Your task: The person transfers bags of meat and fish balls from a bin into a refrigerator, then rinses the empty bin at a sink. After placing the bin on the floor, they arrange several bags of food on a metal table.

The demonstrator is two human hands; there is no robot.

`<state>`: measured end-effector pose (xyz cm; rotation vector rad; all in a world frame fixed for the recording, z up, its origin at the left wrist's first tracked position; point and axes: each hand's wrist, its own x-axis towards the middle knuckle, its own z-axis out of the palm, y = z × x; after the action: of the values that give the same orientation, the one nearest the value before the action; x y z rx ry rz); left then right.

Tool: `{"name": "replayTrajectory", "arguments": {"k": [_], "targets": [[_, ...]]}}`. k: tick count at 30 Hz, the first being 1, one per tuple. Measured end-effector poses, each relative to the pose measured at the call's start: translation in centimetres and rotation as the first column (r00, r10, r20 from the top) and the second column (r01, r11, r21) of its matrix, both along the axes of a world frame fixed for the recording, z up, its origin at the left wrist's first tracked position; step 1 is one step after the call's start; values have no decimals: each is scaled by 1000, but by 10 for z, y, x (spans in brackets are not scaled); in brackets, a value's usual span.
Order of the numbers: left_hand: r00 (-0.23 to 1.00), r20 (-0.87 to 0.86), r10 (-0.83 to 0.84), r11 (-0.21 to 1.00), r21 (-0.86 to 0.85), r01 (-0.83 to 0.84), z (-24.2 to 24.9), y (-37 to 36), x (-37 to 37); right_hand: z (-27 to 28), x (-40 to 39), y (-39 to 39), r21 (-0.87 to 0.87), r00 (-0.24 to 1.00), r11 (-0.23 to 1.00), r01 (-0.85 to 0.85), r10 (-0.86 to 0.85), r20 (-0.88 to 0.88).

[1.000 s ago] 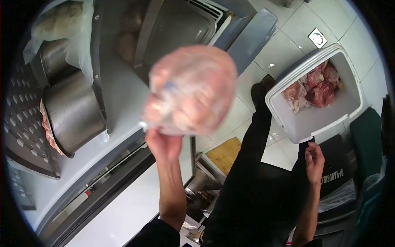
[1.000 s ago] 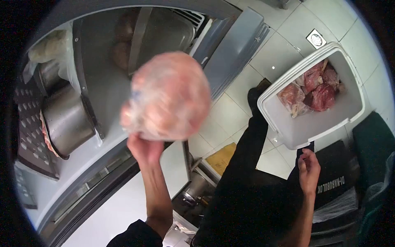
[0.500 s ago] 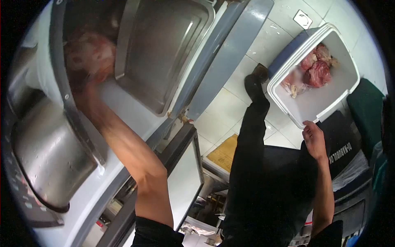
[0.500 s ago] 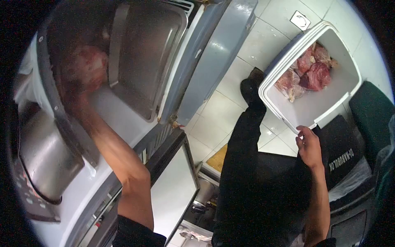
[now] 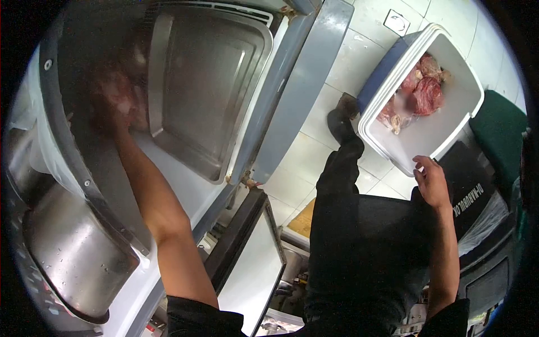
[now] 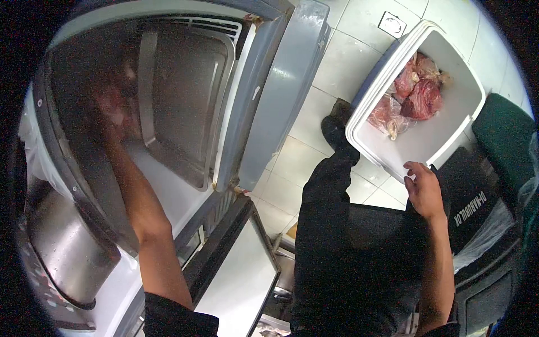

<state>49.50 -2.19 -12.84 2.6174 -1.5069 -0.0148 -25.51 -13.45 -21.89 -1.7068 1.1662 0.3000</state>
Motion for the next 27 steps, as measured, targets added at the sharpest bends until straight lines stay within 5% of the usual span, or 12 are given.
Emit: {"name": "replayTrajectory", "arguments": {"k": [8,15,23,24,26,27], "targets": [[985,163,-50,996,77,38,-12,-1,5,-14,-10,7,43,997,999,-5,8,-78],[998,44,41,951,305,-53,17,19,26,-15,0,7,45,1000,999,-9,8,22],[872,465,149,989,-56,-139,6,35,-70,-16,-51,-9,29,999,1000,-6,4,48],[855,495,155,988,-91,-126,3,31,-88,-11,-53,-14,126,999,991,46,-49,19],[914,351,203,973,-177,-148,1,22,-116,-5,-58,-17,-32,999,999,-5,6,33],[963,73,259,931,-284,-229,2,17,-130,-2,-60,-20,-189,997,980,-55,65,46]]}}
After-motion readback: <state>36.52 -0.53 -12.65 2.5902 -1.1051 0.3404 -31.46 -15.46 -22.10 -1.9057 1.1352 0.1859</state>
